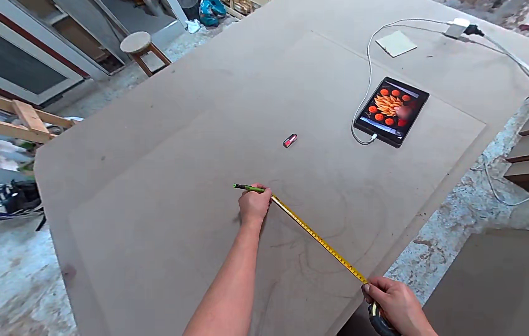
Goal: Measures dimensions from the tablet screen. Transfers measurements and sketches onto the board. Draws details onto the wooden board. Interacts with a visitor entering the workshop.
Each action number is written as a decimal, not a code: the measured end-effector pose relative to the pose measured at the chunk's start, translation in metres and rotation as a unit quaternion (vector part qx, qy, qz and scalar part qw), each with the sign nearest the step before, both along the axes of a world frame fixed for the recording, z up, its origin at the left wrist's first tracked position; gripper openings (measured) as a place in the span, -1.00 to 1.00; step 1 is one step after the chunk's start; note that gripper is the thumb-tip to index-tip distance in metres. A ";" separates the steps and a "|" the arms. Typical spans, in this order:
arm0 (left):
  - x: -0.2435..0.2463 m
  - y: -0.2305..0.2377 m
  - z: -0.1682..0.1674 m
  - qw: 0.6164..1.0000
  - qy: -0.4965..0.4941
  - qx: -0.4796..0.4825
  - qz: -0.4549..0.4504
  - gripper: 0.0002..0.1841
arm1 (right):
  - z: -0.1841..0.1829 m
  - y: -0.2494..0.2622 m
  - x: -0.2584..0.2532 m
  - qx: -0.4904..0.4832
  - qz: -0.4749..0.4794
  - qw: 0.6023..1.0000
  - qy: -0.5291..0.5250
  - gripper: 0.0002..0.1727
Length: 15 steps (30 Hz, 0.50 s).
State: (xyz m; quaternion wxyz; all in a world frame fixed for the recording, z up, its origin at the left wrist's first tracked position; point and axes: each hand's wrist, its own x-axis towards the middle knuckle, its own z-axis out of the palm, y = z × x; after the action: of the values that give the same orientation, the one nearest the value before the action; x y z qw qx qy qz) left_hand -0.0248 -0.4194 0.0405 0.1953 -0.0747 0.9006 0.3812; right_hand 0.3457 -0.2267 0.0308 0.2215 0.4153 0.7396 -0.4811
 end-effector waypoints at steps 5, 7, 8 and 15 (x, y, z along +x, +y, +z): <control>-0.001 0.008 0.009 0.995 0.012 -0.081 -0.052 -0.82 | 0.001 -0.001 -0.001 0.001 -0.001 1.000 0.000 -0.76; -0.003 0.006 0.008 0.995 0.005 -0.080 -0.060 -0.83 | 0.001 0.000 0.000 -0.002 0.000 1.000 -0.003 -0.77; -0.004 0.004 0.007 0.995 0.006 -0.076 -0.064 -0.83 | 0.001 0.000 -0.001 -0.004 0.001 1.000 -0.004 -0.77; -0.002 0.002 0.002 0.996 0.006 -0.060 -0.062 -0.83 | 0.001 0.000 -0.001 -0.002 0.005 1.000 -0.007 -0.76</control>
State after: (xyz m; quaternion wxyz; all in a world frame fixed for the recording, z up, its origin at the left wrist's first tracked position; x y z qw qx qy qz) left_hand -0.0268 -0.4178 0.0424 0.2081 -0.0285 0.9260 0.3138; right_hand 0.3448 -0.2270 0.0318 0.2297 0.4143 0.7390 -0.4791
